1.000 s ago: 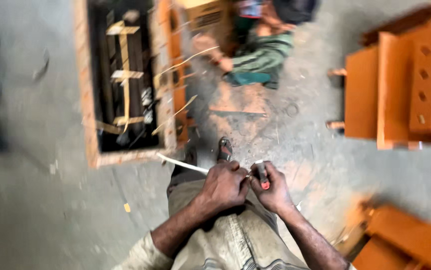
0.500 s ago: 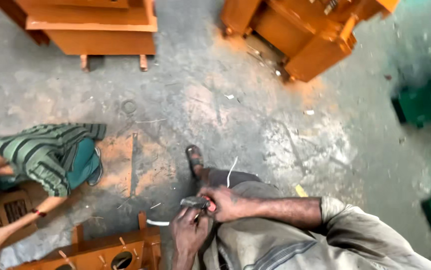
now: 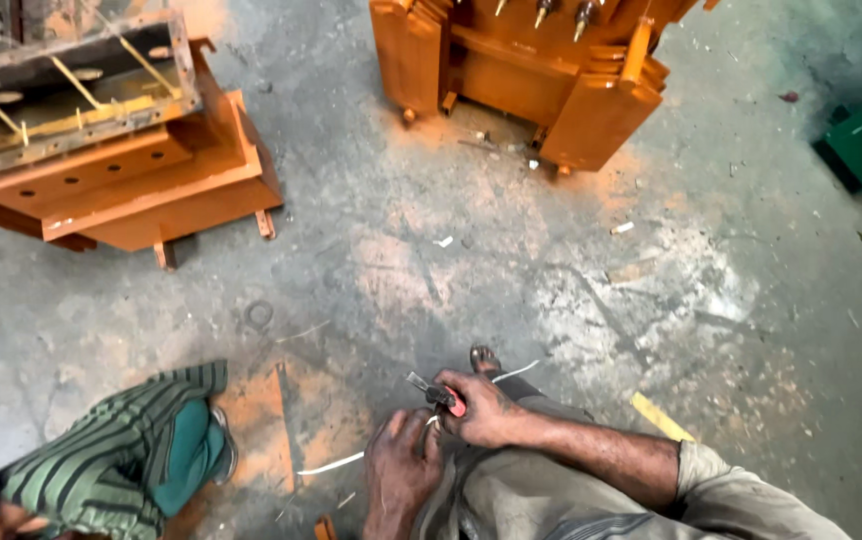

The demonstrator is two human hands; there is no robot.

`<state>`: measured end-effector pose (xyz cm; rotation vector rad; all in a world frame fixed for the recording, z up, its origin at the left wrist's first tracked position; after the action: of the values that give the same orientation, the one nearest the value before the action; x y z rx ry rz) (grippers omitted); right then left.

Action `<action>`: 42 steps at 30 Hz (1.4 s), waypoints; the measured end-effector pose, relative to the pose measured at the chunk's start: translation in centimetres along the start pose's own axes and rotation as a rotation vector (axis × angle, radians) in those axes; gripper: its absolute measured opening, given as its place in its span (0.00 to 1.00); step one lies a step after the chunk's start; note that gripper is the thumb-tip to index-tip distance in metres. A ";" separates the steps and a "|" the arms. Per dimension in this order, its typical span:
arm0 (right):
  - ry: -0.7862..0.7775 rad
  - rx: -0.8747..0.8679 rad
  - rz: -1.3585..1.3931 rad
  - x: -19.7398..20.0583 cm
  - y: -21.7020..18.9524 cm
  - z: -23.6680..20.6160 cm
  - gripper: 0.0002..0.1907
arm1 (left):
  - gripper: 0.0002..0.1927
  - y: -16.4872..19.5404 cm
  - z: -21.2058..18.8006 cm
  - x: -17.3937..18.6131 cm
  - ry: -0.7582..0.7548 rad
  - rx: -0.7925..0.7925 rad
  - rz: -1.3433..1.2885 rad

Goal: The person cuts a white cable with pliers and routes it into an orange metal enclosure, threading the wire through openings and positioning it inside the housing. They repeatedly pull, bend, and trim the cable while working over the open enclosure on the floor.

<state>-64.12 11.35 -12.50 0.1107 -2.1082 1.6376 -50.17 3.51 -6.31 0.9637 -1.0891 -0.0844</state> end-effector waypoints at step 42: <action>-0.289 -0.082 0.764 31.9 5.7 55.6 0.24 | 0.07 -16.6 74.3 -0.2 0.138 0.367 -0.455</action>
<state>-111.57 -32.07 -14.80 -0.5888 -2.6298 2.0242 -101.71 -52.47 -9.33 1.5165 -0.7535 -0.1900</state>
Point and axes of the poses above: each hand's wrist, its own z-axis towards the middle knuckle, its own x-axis out of the back of the hand, y = z × x, the point moved 5 cm from there along z, towards the middle knuckle
